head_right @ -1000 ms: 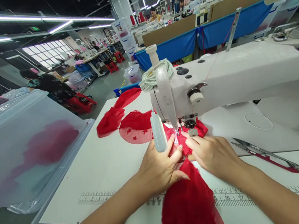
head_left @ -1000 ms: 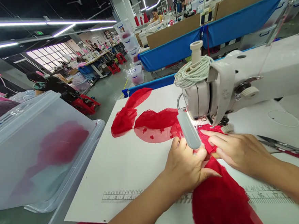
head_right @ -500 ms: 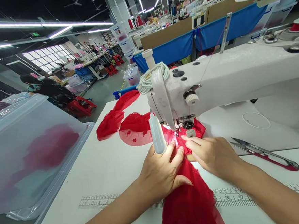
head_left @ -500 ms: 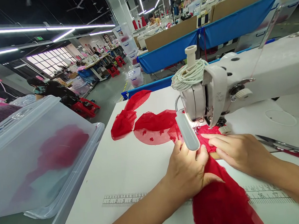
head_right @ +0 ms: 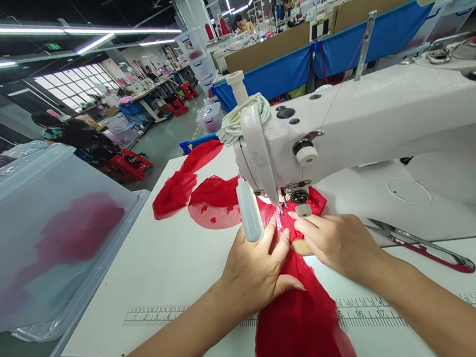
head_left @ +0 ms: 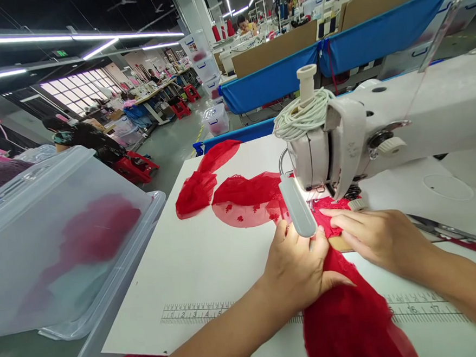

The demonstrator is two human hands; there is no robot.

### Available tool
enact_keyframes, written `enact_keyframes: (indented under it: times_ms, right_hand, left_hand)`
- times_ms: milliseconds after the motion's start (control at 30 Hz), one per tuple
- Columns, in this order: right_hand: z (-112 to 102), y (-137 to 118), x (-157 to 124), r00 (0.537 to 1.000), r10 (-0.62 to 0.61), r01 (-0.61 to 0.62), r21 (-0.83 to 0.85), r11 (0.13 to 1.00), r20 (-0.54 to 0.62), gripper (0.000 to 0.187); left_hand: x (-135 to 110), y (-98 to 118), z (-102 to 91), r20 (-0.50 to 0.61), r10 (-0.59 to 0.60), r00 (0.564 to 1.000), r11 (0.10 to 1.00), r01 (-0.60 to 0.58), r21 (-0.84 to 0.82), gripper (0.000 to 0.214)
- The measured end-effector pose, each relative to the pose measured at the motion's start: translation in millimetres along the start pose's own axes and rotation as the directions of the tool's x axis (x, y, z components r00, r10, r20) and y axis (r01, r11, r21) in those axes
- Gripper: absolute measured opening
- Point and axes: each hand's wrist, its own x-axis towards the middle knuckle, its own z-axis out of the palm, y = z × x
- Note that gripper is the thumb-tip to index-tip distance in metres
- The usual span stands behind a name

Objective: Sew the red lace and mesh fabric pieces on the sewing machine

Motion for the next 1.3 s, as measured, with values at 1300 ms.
enact_keyframes:
  times_ms: [1300]
  right_hand:
    - [4, -8, -13, 0.999, -0.034, 0.036, 0.096, 0.995, -0.026, 0.035]
  left_hand:
    - [3, 1, -8.7, 0.125, -0.047, 0.991, 0.981, 0.070, -0.181, 0.039]
